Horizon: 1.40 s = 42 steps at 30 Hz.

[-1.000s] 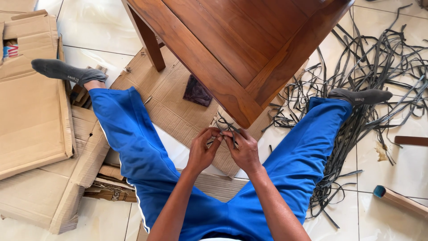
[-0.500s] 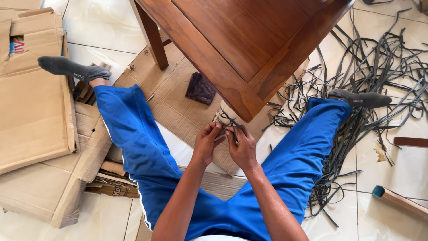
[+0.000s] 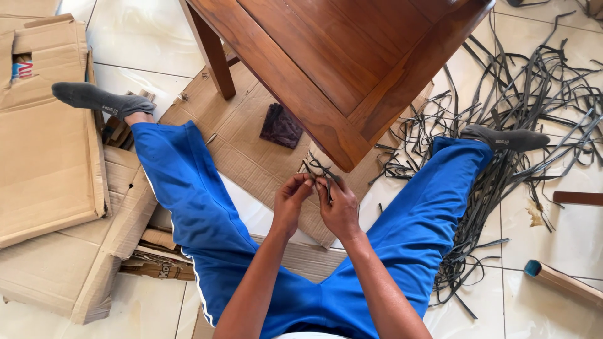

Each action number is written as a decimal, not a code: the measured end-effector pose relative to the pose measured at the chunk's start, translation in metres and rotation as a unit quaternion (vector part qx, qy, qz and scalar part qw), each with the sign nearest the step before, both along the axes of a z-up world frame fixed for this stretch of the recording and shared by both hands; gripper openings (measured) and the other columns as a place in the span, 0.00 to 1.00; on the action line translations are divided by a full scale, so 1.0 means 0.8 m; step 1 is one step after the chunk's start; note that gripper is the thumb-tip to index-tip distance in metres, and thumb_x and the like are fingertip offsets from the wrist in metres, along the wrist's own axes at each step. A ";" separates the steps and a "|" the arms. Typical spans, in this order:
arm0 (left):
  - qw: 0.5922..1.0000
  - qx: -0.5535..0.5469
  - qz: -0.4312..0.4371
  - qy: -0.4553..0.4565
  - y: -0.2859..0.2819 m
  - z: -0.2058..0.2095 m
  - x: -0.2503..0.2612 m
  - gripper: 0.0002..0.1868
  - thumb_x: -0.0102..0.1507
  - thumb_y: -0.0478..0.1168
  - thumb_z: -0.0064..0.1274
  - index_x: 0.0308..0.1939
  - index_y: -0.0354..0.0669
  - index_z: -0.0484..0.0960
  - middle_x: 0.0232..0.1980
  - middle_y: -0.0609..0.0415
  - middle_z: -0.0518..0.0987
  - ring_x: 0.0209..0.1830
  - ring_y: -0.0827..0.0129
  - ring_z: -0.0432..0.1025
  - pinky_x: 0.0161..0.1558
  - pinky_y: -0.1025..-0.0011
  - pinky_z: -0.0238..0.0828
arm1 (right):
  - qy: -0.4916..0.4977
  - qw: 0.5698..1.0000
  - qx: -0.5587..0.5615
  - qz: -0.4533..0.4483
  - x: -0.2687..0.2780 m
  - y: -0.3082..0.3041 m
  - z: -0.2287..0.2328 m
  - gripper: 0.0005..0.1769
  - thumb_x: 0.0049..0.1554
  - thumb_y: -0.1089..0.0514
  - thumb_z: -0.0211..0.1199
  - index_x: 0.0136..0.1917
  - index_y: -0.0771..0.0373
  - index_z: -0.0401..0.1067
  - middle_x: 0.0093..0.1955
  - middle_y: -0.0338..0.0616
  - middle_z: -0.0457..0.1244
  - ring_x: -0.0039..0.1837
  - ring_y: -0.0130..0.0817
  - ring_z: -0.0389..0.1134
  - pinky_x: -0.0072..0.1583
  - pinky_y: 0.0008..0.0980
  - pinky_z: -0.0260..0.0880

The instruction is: Polishing a wooden chair with a cloth and then wrapping the legs with cardboard and plastic ties.

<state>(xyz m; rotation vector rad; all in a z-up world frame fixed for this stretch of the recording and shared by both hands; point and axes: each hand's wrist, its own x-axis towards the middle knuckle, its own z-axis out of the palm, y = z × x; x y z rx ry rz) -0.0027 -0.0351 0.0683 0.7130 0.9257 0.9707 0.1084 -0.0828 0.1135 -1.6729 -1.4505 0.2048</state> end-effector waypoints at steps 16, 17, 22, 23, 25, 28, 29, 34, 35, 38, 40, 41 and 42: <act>0.790 0.456 0.017 0.410 0.015 0.037 -0.032 0.05 0.59 0.39 0.66 0.37 0.56 0.87 0.43 0.58 0.77 0.44 0.58 0.76 0.47 0.64 0.75 | -0.051 0.998 -0.021 0.018 0.048 0.002 0.007 0.05 0.55 0.58 0.71 0.46 0.54 0.77 0.37 0.42 0.66 0.41 0.48 0.72 0.44 0.42 0.73; 0.798 0.458 0.013 0.392 0.016 0.042 -0.033 0.05 0.59 0.36 0.65 0.36 0.52 0.86 0.42 0.55 0.78 0.44 0.55 0.76 0.50 0.60 0.74 | -0.063 0.998 -0.023 0.013 0.051 0.002 0.003 0.06 0.54 0.59 0.71 0.46 0.54 0.77 0.38 0.43 0.65 0.42 0.49 0.72 0.44 0.43 0.73; 0.799 0.466 -0.005 0.381 0.023 0.028 -0.033 0.07 0.57 0.34 0.65 0.36 0.51 0.86 0.32 0.54 0.79 0.37 0.54 0.79 0.57 0.56 0.73 | -0.069 0.997 -0.005 0.019 0.059 0.007 0.008 0.07 0.53 0.62 0.71 0.46 0.55 0.76 0.36 0.44 0.63 0.40 0.49 0.70 0.44 0.43 0.73; 0.801 0.460 -0.008 0.384 0.023 0.029 -0.033 0.06 0.58 0.34 0.65 0.36 0.50 0.85 0.30 0.54 0.78 0.35 0.54 0.79 0.54 0.57 0.74 | -0.073 0.997 -0.002 0.018 0.059 0.008 0.010 0.06 0.54 0.62 0.70 0.46 0.55 0.76 0.36 0.44 0.63 0.39 0.48 0.70 0.43 0.42 0.72; 0.803 0.454 -0.010 0.387 0.025 0.028 -0.034 0.06 0.58 0.35 0.65 0.36 0.50 0.85 0.28 0.53 0.77 0.34 0.54 0.78 0.51 0.57 0.75 | -0.076 0.997 0.001 0.018 0.061 0.009 0.009 0.05 0.55 0.61 0.70 0.45 0.55 0.76 0.36 0.43 0.62 0.39 0.48 0.70 0.43 0.42 0.72; 0.793 0.454 -0.009 0.407 0.027 0.030 -0.034 0.05 0.59 0.36 0.64 0.36 0.51 0.85 0.27 0.54 0.76 0.33 0.54 0.78 0.53 0.58 0.74 | -0.107 0.994 0.008 0.020 0.065 0.010 0.003 0.05 0.56 0.62 0.69 0.45 0.56 0.74 0.36 0.43 0.61 0.39 0.47 0.69 0.43 0.42 0.72; 0.791 0.453 -0.001 0.412 0.028 0.034 -0.034 0.05 0.59 0.35 0.63 0.36 0.51 0.84 0.27 0.54 0.76 0.32 0.54 0.78 0.51 0.58 0.74 | -0.105 0.994 0.011 0.025 0.067 0.010 0.001 0.04 0.57 0.63 0.68 0.45 0.56 0.74 0.37 0.44 0.61 0.39 0.48 0.69 0.42 0.42 0.72; 0.783 0.454 0.024 0.425 0.033 0.041 -0.027 0.06 0.60 0.34 0.62 0.37 0.51 0.84 0.27 0.54 0.75 0.31 0.55 0.77 0.46 0.59 0.76 | -0.089 0.996 0.016 0.027 0.068 0.007 -0.011 0.04 0.57 0.64 0.66 0.46 0.57 0.73 0.37 0.45 0.60 0.39 0.48 0.68 0.42 0.41 0.71; 0.786 0.445 0.027 0.428 0.032 0.042 -0.026 0.06 0.60 0.34 0.62 0.37 0.51 0.83 0.28 0.55 0.76 0.31 0.56 0.77 0.44 0.60 0.76 | -0.073 0.997 0.014 0.025 0.067 0.005 -0.012 0.04 0.58 0.64 0.66 0.46 0.57 0.73 0.37 0.44 0.60 0.38 0.48 0.68 0.42 0.41 0.71; 0.789 0.435 0.030 0.432 0.031 0.041 -0.025 0.06 0.60 0.34 0.61 0.38 0.53 0.83 0.29 0.55 0.76 0.31 0.56 0.77 0.41 0.60 0.76 | -0.040 0.999 0.007 0.023 0.064 0.000 -0.012 0.04 0.58 0.64 0.66 0.47 0.56 0.75 0.37 0.44 0.60 0.39 0.48 0.69 0.42 0.41 0.71; 0.789 0.436 0.031 0.432 0.032 0.042 -0.026 0.06 0.61 0.35 0.61 0.38 0.53 0.83 0.29 0.55 0.75 0.31 0.56 0.76 0.40 0.60 0.76 | -0.023 0.999 0.004 0.023 0.062 -0.003 -0.016 0.04 0.59 0.63 0.66 0.47 0.56 0.75 0.37 0.43 0.60 0.39 0.48 0.69 0.43 0.40 0.71; 0.788 0.438 0.017 0.432 0.032 0.043 -0.027 0.07 0.62 0.35 0.59 0.39 0.55 0.84 0.28 0.55 0.74 0.31 0.56 0.76 0.39 0.61 0.75 | 0.020 0.999 -0.006 0.033 0.061 -0.003 -0.020 0.03 0.58 0.62 0.68 0.46 0.55 0.77 0.36 0.43 0.61 0.39 0.47 0.70 0.43 0.38 0.71; 0.788 0.439 0.003 0.431 0.032 0.044 -0.028 0.08 0.62 0.35 0.58 0.40 0.56 0.84 0.28 0.56 0.73 0.31 0.56 0.76 0.38 0.62 0.75 | 0.062 0.997 -0.016 0.041 0.060 -0.004 -0.023 0.03 0.56 0.62 0.70 0.45 0.55 0.78 0.35 0.43 0.62 0.39 0.46 0.70 0.43 0.37 0.71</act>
